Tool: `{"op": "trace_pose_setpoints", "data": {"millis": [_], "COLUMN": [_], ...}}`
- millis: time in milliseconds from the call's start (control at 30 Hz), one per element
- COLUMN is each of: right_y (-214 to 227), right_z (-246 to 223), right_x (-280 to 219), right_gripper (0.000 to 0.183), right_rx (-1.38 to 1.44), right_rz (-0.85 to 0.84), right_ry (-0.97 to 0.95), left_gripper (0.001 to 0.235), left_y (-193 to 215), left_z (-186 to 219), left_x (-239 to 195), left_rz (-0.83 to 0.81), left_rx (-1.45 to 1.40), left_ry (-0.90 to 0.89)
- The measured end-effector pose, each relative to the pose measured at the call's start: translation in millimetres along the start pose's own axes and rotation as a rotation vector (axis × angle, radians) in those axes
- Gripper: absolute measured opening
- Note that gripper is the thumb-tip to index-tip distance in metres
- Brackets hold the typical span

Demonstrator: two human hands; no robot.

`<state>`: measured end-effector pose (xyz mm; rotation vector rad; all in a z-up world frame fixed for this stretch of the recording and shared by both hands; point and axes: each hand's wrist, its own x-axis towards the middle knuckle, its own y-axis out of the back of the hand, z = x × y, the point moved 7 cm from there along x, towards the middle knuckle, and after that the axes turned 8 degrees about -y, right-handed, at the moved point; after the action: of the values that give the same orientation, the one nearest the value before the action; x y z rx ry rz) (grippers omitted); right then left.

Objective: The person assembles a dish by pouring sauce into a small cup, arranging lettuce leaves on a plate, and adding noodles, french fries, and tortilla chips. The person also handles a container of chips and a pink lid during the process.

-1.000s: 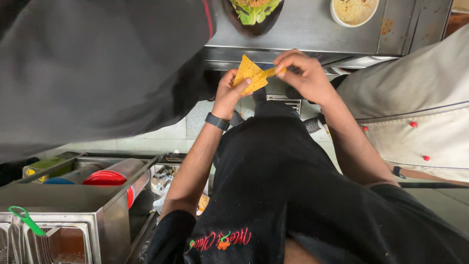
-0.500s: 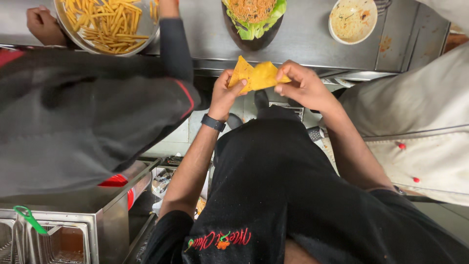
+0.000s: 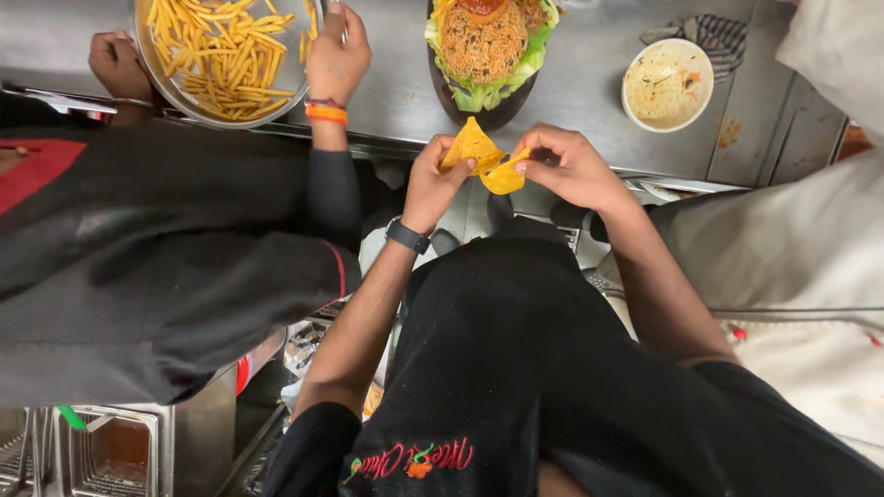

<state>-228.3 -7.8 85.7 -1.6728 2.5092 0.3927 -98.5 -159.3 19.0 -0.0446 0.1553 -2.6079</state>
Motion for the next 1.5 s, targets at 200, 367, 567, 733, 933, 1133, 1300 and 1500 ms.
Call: {"op": "trace_pose_setpoints", "data": {"millis": [200, 367, 567, 733, 933, 1133, 1300, 1500], "right_y": [20.3, 43.9, 58.6, 59.1, 57.4, 55.6, 56.1, 44.1], "right_z": [7.2, 19.1, 15.5, 11.8, 32.7, 49.6, 52.6, 50.4], "right_x": [26.8, 59.6, 97.5, 104.3, 115.5, 117.9, 118.0, 122.2], "right_gripper": [0.01, 0.012, 0.015, 0.02, 0.029, 0.029, 0.023, 0.035], "right_rx": [-0.152, -0.195, -0.39, -0.519, -0.317, -0.359, -0.493, -0.668], "right_rz": [0.148, 0.251, 0.308, 0.392, 0.4, 0.389, 0.353, 0.497], "right_ry": [0.061, 0.066, 0.202, 0.287, 0.158, 0.151, 0.186, 0.161], "left_gripper": [0.016, 0.019, 0.022, 0.042, 0.038, 0.035, 0.033, 0.031], "left_y": [-5.9, -1.7, 11.0, 23.1, 34.3, 23.6, 26.8, 13.4], "left_z": [8.8, -8.8, -52.7, -95.9, -130.0, -152.7, -161.2, -169.9], "left_x": [33.1, 82.4, 133.6, 142.9, 148.1, 145.8, 144.6, 137.6], "left_rz": [-0.039, -0.011, -0.035, 0.054, 0.099, 0.073, 0.043, -0.033], "left_rx": [0.22, 0.411, 0.538, 0.683, 0.782, 1.007, 1.117, 1.172], "left_ry": [-0.155, -0.16, -0.287, -0.409, -0.342, -0.291, -0.283, -0.28]}}
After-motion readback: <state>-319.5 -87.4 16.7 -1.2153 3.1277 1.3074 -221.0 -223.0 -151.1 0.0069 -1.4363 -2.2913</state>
